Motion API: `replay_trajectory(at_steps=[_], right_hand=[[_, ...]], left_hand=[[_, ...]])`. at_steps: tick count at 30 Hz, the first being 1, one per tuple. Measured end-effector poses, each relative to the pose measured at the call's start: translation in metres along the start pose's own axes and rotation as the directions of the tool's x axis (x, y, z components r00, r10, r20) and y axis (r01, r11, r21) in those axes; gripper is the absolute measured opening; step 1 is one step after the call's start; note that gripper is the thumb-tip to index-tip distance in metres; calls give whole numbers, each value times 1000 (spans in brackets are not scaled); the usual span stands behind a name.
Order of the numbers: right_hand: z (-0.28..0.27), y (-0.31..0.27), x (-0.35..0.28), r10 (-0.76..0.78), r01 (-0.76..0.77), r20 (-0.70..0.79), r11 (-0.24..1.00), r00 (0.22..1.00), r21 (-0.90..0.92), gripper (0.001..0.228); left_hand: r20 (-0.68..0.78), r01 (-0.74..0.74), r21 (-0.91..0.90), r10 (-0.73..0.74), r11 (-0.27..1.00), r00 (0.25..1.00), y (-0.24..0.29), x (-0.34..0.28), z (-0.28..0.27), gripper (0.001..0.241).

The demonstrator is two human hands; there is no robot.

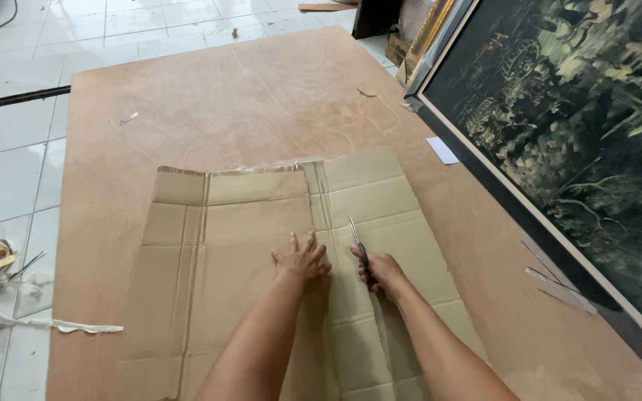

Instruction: The person cuts a large piece of cardboard into smaller rectangular pieces using scissors. They then use a staple gun to attach the cardboard pieces to the corners of a framed artwork. Finally, the person places the framed artwork against a wall with other framed artworks.

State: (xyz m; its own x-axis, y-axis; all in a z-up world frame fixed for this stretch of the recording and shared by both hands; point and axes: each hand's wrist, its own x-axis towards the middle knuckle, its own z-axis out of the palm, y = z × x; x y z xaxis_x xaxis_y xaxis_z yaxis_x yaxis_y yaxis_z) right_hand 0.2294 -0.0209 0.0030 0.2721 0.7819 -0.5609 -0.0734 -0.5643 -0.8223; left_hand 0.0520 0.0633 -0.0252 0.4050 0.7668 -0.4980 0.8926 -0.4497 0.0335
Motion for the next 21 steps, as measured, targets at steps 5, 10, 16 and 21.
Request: replay_trajectory(at_steps=[5, 10, 16, 21], right_hand=[[0, 2, 15, -29, 26, -28, 995, 999, -95, 54], [-9, 9, 14, -21, 19, -14, 992, 1000, -125, 51], [-6, -4, 29, 9, -8, 23, 999, 1000, -32, 54], [-7, -4, 53, -10, 15, 51, 994, 999, -105, 55]], left_hand=[[-21, 4, -68, -6, 998, 1000, 9, -21, -14, 54], [-170, 43, -256, -88, 966, 982, 12, -1, -24, 55], [-99, 72, -126, -85, 989, 991, -10, 12, -18, 62], [-160, 66, -76, -78, 995, 984, -9, 5, -16, 61]])
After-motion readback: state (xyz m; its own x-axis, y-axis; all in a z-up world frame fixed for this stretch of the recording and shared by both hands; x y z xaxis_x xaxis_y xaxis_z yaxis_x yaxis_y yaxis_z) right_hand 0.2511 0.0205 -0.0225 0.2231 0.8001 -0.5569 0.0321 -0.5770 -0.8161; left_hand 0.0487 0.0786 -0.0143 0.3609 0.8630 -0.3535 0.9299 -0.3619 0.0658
